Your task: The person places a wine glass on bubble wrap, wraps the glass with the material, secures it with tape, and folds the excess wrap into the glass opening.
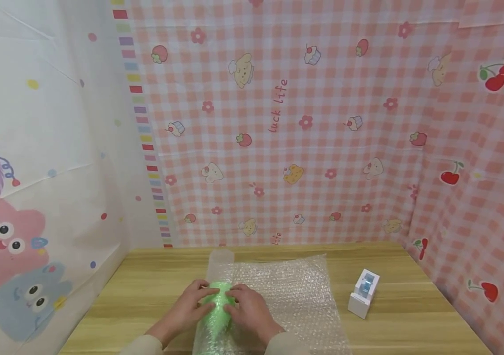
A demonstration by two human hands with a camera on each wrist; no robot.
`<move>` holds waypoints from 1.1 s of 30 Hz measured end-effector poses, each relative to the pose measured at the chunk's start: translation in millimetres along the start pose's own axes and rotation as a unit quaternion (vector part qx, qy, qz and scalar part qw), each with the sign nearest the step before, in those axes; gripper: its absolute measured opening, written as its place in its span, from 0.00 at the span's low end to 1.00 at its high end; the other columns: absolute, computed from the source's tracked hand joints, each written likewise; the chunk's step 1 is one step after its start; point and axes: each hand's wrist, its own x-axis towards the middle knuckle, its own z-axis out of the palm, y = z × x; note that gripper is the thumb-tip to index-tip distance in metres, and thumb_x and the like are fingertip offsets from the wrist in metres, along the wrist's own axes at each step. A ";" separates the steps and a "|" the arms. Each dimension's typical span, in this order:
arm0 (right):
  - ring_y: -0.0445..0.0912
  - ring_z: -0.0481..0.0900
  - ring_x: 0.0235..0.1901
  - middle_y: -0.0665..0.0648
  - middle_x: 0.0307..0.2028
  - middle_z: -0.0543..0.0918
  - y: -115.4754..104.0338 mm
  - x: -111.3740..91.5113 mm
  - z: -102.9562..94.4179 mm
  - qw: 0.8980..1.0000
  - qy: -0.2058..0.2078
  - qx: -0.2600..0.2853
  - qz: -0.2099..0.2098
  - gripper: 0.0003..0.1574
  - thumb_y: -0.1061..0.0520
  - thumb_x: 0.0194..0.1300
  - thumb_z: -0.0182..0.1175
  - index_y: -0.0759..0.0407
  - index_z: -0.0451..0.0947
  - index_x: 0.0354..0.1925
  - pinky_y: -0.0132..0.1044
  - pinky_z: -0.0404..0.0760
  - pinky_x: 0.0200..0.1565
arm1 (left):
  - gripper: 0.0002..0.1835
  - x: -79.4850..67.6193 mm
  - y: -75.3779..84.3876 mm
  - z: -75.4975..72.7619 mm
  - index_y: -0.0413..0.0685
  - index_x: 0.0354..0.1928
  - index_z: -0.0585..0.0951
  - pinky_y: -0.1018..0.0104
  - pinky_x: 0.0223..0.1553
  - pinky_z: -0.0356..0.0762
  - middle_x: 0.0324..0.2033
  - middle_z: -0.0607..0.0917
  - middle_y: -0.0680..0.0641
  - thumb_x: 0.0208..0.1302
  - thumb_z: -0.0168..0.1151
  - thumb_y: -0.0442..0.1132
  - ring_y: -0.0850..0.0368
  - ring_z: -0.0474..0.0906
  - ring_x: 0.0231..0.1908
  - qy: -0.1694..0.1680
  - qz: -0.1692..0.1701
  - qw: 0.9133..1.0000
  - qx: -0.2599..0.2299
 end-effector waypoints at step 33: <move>0.47 0.85 0.37 0.58 0.49 0.83 3.8 -1.5 -4.5 0.997 -0.023 0.014 0.074 0.25 0.49 0.65 0.66 0.61 0.80 0.55 0.39 0.83 0.40 | 0.20 4.1 3.8 1.7 0.37 0.57 0.79 0.46 0.49 0.80 0.58 0.71 0.34 0.66 0.64 0.38 0.37 0.72 0.55 -0.024 -0.015 1.000 0.003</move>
